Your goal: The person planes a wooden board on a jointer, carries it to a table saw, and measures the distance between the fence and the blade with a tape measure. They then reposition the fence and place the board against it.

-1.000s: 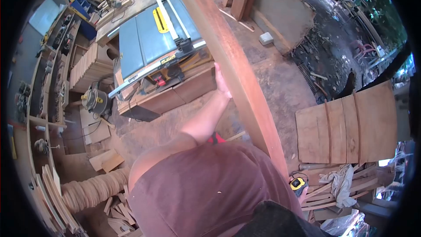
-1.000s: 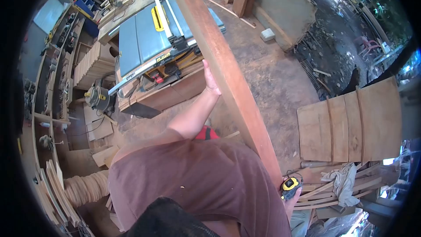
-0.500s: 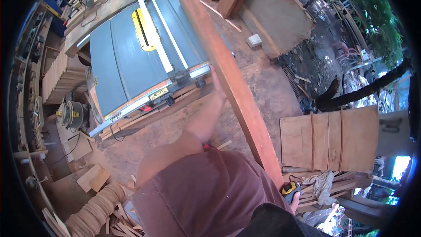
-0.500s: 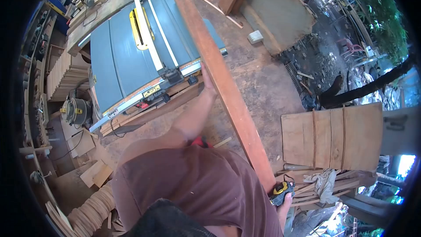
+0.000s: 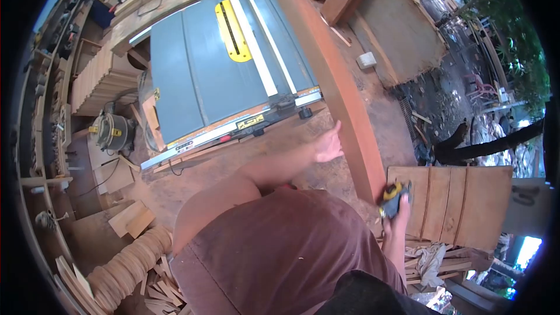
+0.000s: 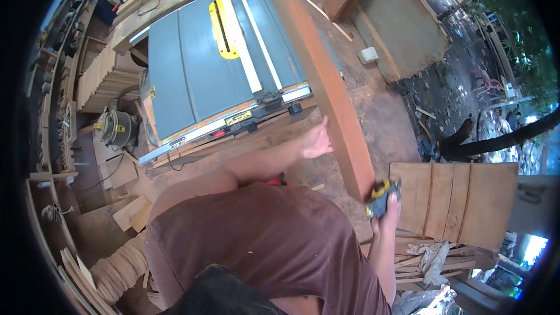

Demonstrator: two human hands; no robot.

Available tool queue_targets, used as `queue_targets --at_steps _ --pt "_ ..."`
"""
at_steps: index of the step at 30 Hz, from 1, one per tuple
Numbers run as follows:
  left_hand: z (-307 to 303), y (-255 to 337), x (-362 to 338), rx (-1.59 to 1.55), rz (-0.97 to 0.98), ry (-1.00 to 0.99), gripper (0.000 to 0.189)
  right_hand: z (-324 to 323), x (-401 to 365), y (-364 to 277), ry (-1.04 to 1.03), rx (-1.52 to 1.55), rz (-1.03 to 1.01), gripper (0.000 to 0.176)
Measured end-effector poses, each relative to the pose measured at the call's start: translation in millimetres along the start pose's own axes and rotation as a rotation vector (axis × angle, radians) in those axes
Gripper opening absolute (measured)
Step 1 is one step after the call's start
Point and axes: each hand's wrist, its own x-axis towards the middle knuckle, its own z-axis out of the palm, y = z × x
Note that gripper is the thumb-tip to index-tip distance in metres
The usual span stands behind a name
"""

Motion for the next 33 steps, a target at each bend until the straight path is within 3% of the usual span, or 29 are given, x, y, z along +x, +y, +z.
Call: queue_targets --at_steps 2,4,5,6,8,9,11,12,14,15,17,18,19,20,22,23,24,26,27,29,30,31,32,33 --pt "2 -8 -18 0.136 -0.214 0.108 0.077 32 23 0 -0.062 0.049 0.024 0.049" --pt "3 -23 -43 0.263 -0.303 0.174 0.074 44 41 7 -0.119 0.119 0.04 0.049" --pt "4 -32 -57 0.374 -0.403 0.225 0.071 50 42 7 -0.134 0.032 -0.068 0.05" --pt "14 -34 -78 0.38 -0.395 0.246 0.071 52 38 8 -0.148 -0.055 -0.175 0.051" --pt "35 -29 -126 0.802 -0.346 0.218 0.069 53 15 12 -0.089 -0.075 -0.243 0.059" --pt "44 -32 -146 0.807 -0.345 0.235 0.069 51 -2 14 -0.138 -0.033 -0.345 0.063" --pt "63 -38 -181 0.941 -0.005 0.199 0.072 54 -31 30 -0.2 0.017 -0.476 0.07" --pt "84 -39 -192 0.946 -0.015 0.208 0.072 60 -44 38 -0.197 0.028 -0.466 0.07" --pt "132 -37 -212 1.056 0.357 0.124 0.077 79 -70 49 -0.368 -0.247 -0.337 0.071" --pt "146 -37 -216 1.056 0.344 0.125 0.077 99 -84 51 -0.409 -0.343 -0.329 0.07" --pt "163 -33 -217 1.577 0.615 0.092 0.077 132 -92 64 -0.465 -0.521 -0.351 0.067" --pt "160 -28 -220 1.57 0.609 0.081 0.077 141 -92 74 -0.478 -0.604 -0.377 0.066" --pt "153 -19 -222 1.491 0.502 0.193 0.076 146 -93 74 -0.464 -0.611 -0.376 0.066" --pt "144 -8 -224 1.408 0.397 0.299 0.075 153 -95 69 -0.557 -0.489 -0.198 0.065" --pt "122 21 -232 0.867 0.171 0.349 0.055 175 -93 58 -0.723 -0.228 0.159 0.062" --pt "115 36 -241 0.695 0.13 0.342 0.048 183 -81 52 -0.835 -0.699 -0.215 0.063" --pt "108 47 -250 0.514 0.084 0.34 0.041 201 -84 50 -0.821 -0.708 -0.191 0.063" --pt "93 67 -260 0.376 0.095 0.443 0.037 245 -93 55 -0.626 -1.311 -0.882 0.067" --pt "95 85 -271 0.255 0.028 0.452 0.035 267 -86 68 -0.626 -1.322 -0.856 0.067" --pt "91 121 -291 0.233 0.043 0.282 0.051 316 -70 93 -0.826 -1.029 -0.965 0.074" --pt "81 143 -305 0.228 0.055 0.213 0.059 339 -68 102 -0.813 -1.03 -0.949 0.074" --pt "73 164 -324 0.294 0.061 0.281 0.086 360 -66 108 -0.79 -0.835 -0.577 0.073" --pt "62 185 -338 0.296 0.046 0.273 0.086 381 -63 113 -0.745 -0.627 -0.228 0.073" --pt "48 203 -348 0.93 0.162 0.322 0.098 402 -59 130 -0.593 -0.671 -0.209 0.072"
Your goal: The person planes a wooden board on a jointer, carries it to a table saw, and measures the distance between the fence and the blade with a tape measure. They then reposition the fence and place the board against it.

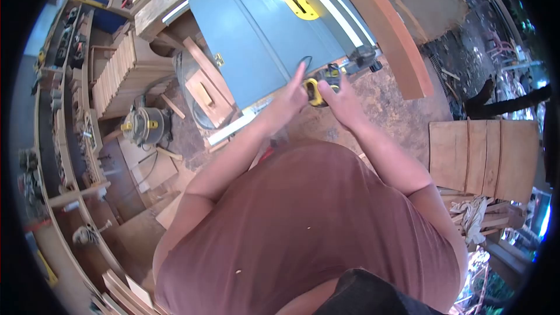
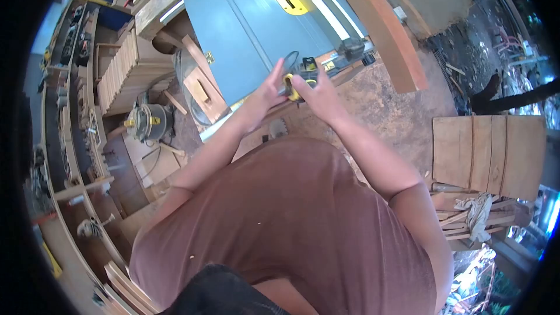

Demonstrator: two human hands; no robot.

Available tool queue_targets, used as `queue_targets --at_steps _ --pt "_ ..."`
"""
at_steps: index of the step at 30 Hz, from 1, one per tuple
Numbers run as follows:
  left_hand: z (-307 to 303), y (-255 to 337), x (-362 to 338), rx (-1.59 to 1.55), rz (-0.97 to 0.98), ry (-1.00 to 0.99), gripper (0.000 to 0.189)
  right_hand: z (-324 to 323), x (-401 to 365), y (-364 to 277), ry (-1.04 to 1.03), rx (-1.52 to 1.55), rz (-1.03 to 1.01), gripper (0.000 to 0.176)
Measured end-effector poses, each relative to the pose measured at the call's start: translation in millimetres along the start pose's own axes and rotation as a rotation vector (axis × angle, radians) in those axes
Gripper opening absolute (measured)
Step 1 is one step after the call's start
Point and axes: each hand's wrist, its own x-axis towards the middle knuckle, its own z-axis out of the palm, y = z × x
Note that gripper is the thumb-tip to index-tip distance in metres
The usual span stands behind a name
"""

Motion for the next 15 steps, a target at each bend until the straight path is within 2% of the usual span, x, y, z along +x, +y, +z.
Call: queue_targets --at_steps 1,2,3,4,6,7,8,9,11,15 --pt "-16 -2 -3 0.604 0.193 0.067 0.112 21 9 1 0.016 0.0 0.01 0.072" --pt "-22 0 -3 0.849 0.243 0.177 0.114 40 16 -2 -0.057 0.105 0.158 0.073" --pt "-33 7 -2 0.851 0.253 0.163 0.114 50 26 -7 -0.129 0.212 0.294 0.074" --pt "-44 17 -1 0.68 0.155 0.169 0.105 52 35 -11 -0.11 0.217 0.29 0.074" --pt "-61 33 -5 0.438 -0.008 0.145 0.081 49 47 -10 -0.312 0.003 0.261 0.058" --pt "-68 38 -7 0.442 -0.009 0.125 0.081 49 52 -11 -0.418 -0.111 0.243 0.052" --pt "-74 43 -9 0.569 -0.056 0.045 0.078 59 50 -5 -0.278 0.101 0.069 0.03" --pt "-79 46 -10 0.696 -0.107 -0.033 0.075 61 55 -4 -0.267 0.105 0.068 0.03" --pt "-91 26 -7 0.762 -0.088 -0.05 0.067 59 60 -2 -0.321 0.236 0.259 0.02" --pt "-98 31 0 0.736 -0.186 -0.06 0.053 51 66 -10 -0.271 -0.021 0.165 0.013"
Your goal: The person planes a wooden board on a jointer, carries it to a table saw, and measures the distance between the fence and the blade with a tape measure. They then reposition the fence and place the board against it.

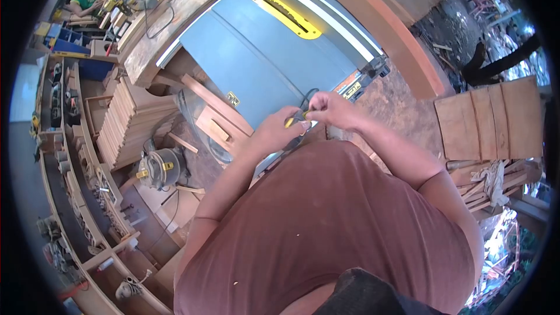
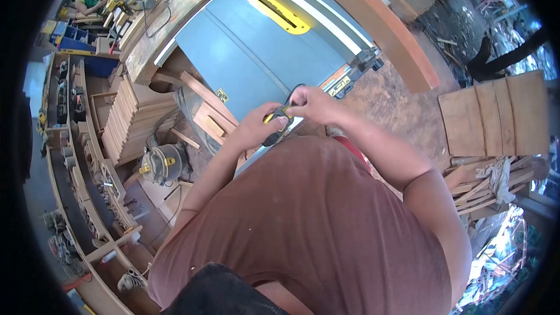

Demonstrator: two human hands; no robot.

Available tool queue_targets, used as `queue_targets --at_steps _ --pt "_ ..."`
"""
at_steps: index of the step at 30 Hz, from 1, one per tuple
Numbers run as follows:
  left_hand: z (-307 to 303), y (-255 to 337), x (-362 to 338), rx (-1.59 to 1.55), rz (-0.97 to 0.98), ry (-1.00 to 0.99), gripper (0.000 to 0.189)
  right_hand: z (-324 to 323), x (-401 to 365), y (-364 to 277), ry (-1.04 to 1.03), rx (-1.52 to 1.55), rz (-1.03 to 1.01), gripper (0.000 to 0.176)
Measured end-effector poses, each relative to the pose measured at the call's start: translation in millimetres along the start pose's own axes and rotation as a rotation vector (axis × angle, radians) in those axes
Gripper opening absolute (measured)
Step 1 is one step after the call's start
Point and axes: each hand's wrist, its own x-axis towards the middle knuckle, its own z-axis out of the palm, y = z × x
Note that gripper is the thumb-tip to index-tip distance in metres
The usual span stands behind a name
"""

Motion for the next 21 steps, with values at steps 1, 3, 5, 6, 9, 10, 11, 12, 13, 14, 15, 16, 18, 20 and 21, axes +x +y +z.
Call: queue_targets --at_steps 1,3,5,6,9,10,11,12,13,14,15,16,18,20,21 --pt "-8 -2 2 -0.072 -0.052 -0.06 0.05 -14 -4 -11 0.07 -0.069 0.025 0.013" --pt "-31 -14 3 -0.139 -0.109 -0.111 0.047 -55 1 -7 0.313 0.055 0.055 0.014" --pt "-64 -37 2 -0.068 -0.186 -0.137 0.041 -109 20 23 0.496 0.361 -0.066 0.013" --pt "-76 -40 4 -0.058 -0.194 -0.133 0.041 -128 29 25 0.554 0.439 -0.098 0.016" --pt "-94 -33 19 -0.023 -0.313 -0.249 0.038 -137 60 17 0.564 0.358 -0.13 0.024" --pt "-95 -25 26 -0.002 -0.393 -0.287 0.036 -139 71 18 0.554 0.307 -0.179 0.027" --pt "-95 -19 31 0.014 -0.467 -0.317 0.034 -146 79 19 0.462 0.332 -0.155 0.043" --pt "-97 -21 33 0.012 -0.47 -0.302 0.034 -144 80 7 0.45 0.331 -0.164 0.043" --pt "-100 -31 36 -0.121 -0.502 -0.276 0.031 -139 74 -2 0.459 0.328 -0.199 0.052" --pt "-101 -42 37 -0.251 -0.543 -0.264 0.028 -132 61 -1 0.477 0.336 -0.218 0.062" --pt "-104 -50 38 -0.287 -0.609 -0.204 0.024 -137 50 12 0.475 0.077 -0.241 0.076" --pt "-113 -50 42 -0.285 -0.609 -0.19 0.024 -138 29 17 0.341 0.105 -0.247 0.075" --pt "-129 -52 45 -0.279 -0.674 -0.132 0.022 -146 -10 42 -0.01 0.127 -0.056 0.075" --pt "-148 -53 54 -0.236 -0.638 -0.15 0.021 -155 -37 89 -0.209 -0.028 0.198 0.076" --pt "-158 -60 58 -0.246 -0.64 -0.17 0.022 -156 -45 115 -0.19 -0.178 0.255 0.075"
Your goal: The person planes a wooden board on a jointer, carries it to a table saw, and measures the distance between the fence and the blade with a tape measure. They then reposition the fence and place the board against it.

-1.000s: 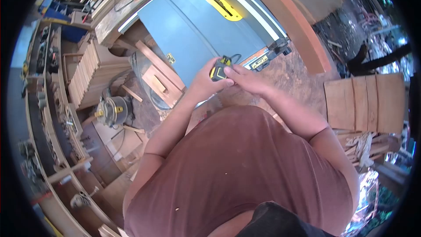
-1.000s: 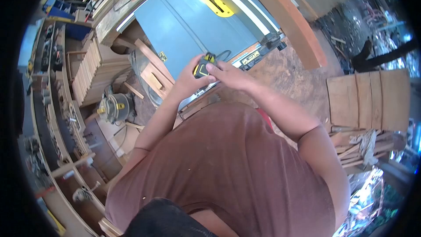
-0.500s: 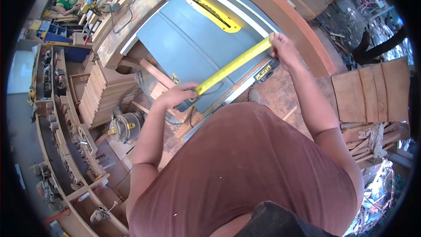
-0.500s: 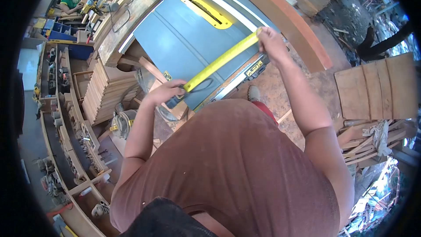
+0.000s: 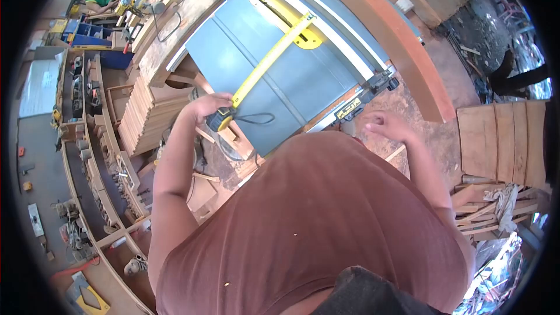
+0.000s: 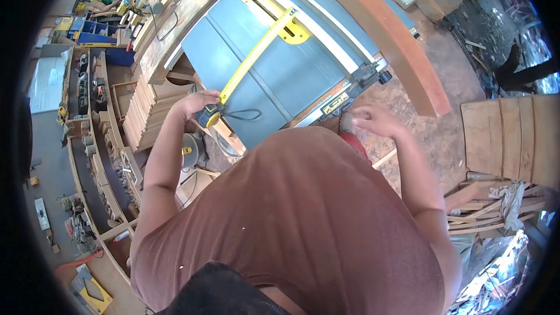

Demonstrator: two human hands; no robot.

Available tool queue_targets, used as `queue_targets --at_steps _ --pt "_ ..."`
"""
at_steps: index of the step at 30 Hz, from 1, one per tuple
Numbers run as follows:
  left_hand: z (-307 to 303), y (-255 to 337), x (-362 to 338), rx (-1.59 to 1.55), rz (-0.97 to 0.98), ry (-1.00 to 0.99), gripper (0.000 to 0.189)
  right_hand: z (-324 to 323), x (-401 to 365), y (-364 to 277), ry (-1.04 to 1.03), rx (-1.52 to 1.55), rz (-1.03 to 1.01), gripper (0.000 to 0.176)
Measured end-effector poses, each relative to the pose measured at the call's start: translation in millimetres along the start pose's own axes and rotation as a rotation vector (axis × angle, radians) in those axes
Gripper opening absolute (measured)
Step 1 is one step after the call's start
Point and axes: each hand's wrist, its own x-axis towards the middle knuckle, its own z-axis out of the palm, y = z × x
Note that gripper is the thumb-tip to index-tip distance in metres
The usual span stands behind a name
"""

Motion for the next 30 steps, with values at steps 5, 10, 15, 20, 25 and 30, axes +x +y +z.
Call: queue_targets --at_steps 5,10,15,20,25,30 --pt "-45 -5 33 0.265 0.017 0.113 0.029 9 46 97 0.829 0.329 0.118 0.076" --pt "-60 25 52 0.527 -0.138 0.235 0.038 -26 82 84 0.916 0.225 -0.041 0.072" --pt "-58 32 50 0.526 -0.182 0.266 0.034 -49 95 71 0.921 -0.085 0.145 0.056" --pt "-59 24 54 0.53 -0.156 0.243 0.032 -53 101 89 0.912 -0.073 -0.001 0.05" --pt "-65 13 63 0.448 -0.149 0.233 0.029 -49 99 92 0.946 0.015 -0.145 0.049" --pt "-65 4 67 0.527 -0.116 0.28 0.031 -37 87 140 0.498 1.021 -0.276 0.046"
